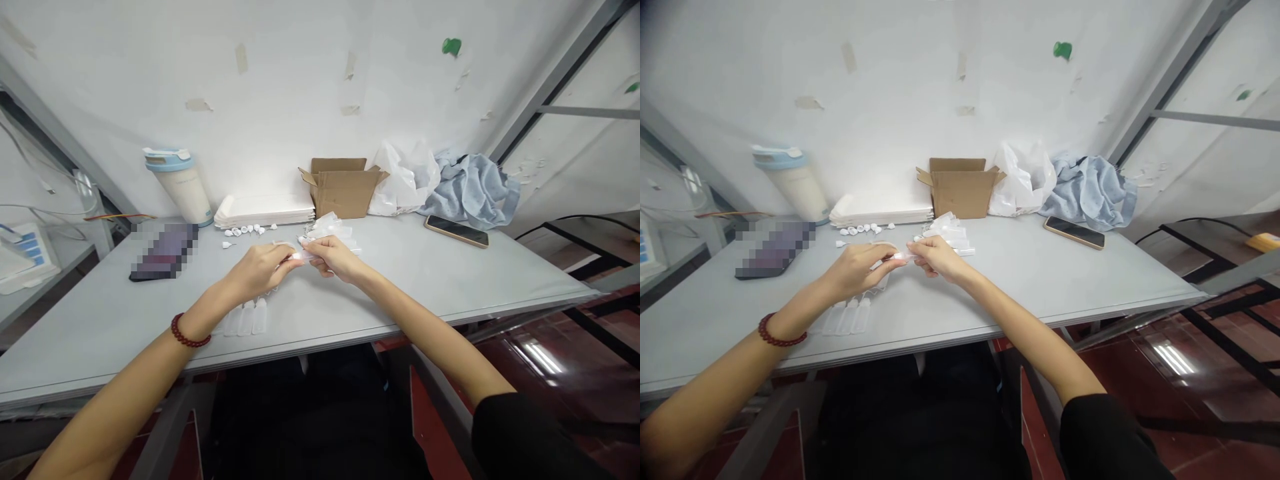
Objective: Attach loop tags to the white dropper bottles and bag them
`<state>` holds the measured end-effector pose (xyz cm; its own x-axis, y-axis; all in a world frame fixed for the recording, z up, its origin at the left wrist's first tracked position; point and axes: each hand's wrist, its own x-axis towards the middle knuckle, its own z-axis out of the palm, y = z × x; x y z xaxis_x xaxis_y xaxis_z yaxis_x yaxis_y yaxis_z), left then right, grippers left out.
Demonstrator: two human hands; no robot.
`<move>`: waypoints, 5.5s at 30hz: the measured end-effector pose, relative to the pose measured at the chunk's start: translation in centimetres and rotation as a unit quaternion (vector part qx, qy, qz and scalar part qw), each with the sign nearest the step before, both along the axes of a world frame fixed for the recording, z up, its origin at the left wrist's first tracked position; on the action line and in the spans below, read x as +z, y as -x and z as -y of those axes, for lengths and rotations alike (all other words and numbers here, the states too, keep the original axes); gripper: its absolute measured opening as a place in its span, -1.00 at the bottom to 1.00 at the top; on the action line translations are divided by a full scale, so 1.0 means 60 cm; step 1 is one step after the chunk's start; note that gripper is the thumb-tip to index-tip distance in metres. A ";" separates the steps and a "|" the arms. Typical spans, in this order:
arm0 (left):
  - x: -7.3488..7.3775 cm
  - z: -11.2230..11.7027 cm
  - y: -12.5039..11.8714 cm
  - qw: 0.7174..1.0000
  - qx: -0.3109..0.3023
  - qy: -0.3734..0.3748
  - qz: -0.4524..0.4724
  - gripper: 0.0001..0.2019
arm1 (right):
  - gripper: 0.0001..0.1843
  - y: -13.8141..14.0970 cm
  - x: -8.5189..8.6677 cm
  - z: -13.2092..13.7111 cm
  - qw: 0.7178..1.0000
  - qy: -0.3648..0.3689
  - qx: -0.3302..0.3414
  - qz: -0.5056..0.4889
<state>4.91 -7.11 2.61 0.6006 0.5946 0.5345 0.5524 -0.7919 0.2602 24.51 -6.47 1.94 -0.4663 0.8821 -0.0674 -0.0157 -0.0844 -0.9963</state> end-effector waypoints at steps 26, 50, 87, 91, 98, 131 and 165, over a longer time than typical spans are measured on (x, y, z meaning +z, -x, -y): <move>-0.014 -0.130 0.166 0.932 0.270 0.178 -0.167 -0.77 | -0.79 -0.087 -0.041 -0.107 0.825 -0.374 -0.318 0.281; 0.001 -0.070 0.057 0.902 0.103 0.387 0.164 -0.72 | -0.64 0.031 -0.075 0.000 0.796 -0.499 0.110 0.325; 0.006 -0.035 0.017 0.787 0.010 0.481 0.386 -0.70 | -0.94 0.019 -0.046 0.001 0.918 -0.364 -0.013 0.156; 0.004 -0.033 0.013 0.788 0.005 0.477 0.390 -0.66 | -0.94 0.018 -0.046 0.001 0.923 -0.351 -0.008 0.159; 0.006 -0.030 0.009 0.811 0.015 0.467 0.351 -0.68 | -0.91 0.016 -0.045 0.002 0.926 -0.330 -0.009 0.182; 0.003 -0.031 0.015 0.853 0.022 0.424 0.302 -0.74 | -0.63 0.006 -0.006 0.002 0.996 0.010 0.028 -0.085; 0.019 -0.015 0.016 0.859 -0.038 0.474 0.187 -0.75 | -0.62 -0.006 -0.005 -0.002 0.994 -0.005 0.090 -0.063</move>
<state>3.94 -6.19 3.73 0.5487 0.8360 -0.0049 0.2456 -0.1556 0.9568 24.90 -6.34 1.65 -0.6203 0.7843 0.0093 -0.1255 -0.0876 -0.9882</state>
